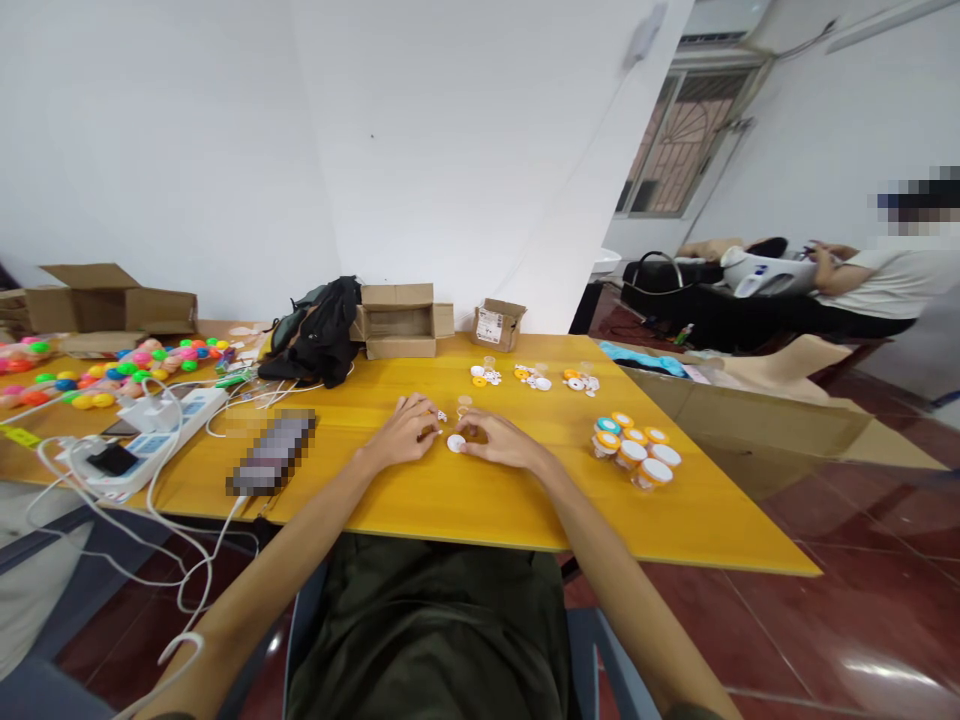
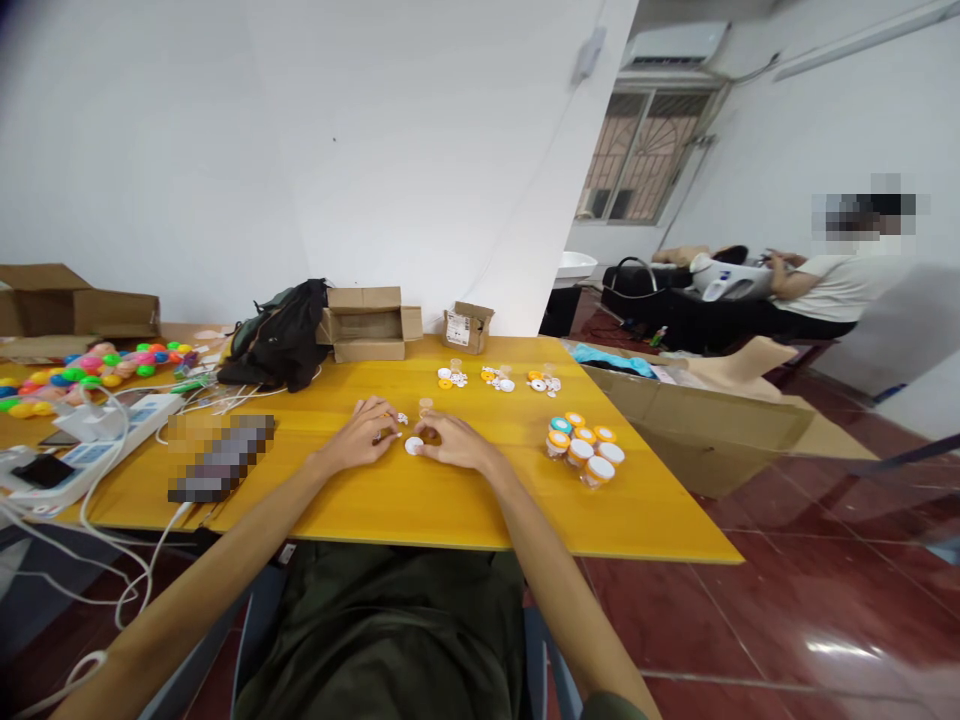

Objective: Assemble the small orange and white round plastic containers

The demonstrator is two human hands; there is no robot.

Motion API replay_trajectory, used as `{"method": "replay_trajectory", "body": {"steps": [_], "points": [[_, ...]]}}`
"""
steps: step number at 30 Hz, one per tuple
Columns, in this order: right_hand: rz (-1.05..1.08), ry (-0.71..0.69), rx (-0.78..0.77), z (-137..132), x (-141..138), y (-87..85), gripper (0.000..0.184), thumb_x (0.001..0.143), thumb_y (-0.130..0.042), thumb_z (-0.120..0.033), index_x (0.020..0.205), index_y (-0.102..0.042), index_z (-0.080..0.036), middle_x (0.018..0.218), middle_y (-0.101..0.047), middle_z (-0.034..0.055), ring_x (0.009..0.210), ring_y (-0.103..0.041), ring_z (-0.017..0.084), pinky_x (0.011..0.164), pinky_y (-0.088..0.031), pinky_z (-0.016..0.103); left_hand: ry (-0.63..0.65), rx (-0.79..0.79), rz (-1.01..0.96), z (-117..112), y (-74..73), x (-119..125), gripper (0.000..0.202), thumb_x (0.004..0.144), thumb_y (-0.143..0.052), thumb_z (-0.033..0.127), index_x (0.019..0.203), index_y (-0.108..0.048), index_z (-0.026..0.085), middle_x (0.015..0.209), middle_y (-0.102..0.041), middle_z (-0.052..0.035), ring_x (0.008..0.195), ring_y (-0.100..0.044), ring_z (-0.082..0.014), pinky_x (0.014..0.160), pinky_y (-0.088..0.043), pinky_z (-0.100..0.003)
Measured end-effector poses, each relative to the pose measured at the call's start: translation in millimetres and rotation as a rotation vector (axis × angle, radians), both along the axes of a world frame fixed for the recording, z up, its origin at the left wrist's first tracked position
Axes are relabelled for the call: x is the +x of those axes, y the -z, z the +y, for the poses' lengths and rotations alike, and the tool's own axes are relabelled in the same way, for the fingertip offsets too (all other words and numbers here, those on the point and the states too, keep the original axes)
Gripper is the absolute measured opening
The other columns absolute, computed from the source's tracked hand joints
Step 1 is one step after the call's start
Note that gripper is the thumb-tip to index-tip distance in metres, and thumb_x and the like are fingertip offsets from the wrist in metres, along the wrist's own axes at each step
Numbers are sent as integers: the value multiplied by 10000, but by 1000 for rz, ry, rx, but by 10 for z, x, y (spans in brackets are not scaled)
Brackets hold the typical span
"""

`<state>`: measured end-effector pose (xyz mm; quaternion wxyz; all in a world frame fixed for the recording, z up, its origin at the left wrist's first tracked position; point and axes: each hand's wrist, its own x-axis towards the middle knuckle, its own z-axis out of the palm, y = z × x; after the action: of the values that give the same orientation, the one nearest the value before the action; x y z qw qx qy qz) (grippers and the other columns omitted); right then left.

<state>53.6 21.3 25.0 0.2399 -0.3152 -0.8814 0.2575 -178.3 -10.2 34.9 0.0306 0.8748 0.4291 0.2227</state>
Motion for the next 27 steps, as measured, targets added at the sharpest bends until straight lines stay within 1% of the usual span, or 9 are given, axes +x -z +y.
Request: {"method": "replay_trajectory", "body": {"steps": [8, 16, 20, 23, 27], "points": [[-2, -28, 3, 9, -19, -3, 196, 795, -740, -301, 971, -694, -229, 901, -673, 28, 827, -621, 194, 769, -517, 317, -40, -8, -18, 30, 32, -4, 160, 857, -542, 163, 867, -682, 239, 1031, -642, -71, 1061, -488, -264, 961, -378, -451], [-3, -28, -18, -9, -31, -22, 181, 788, -746, -276, 955, -695, -228, 914, -666, 26, 846, -623, 199, 780, -515, 323, -81, -9, -9, 26, 16, 11, 128, 849, -543, 159, 839, -653, 224, 987, -624, -72, 1041, -482, -263, 950, -379, -444], [-6, -28, -21, -10, -34, -27, 175, 782, -751, -274, 939, -693, -225, 910, -663, 25, 837, -618, 196, 773, -512, 318, -63, -19, -13, 6, 6, 19, 133, 840, -544, 143, 882, -642, 222, 1004, -621, -68, 1049, -478, -259, 952, -379, -437], [-19, -16, -28, -13, -39, -32, 177, 781, -748, -268, 940, -686, -219, 918, -659, 28, 845, -615, 197, 786, -505, 322, -34, -22, -15, -1, 5, 21, 140, 864, -537, 161, 933, -642, 224, 1029, -621, -68, 1050, -481, -257, 959, -377, -436], [-35, -13, -39, -15, -44, -42, 190, 784, -745, -272, 954, -682, -213, 919, -652, 31, 854, -610, 200, 794, -496, 325, -16, -33, -20, 18, 19, 21, 127, 905, -518, 184, 904, -640, 221, 1021, -627, -67, 1050, -487, -250, 968, -375, -432]]}}
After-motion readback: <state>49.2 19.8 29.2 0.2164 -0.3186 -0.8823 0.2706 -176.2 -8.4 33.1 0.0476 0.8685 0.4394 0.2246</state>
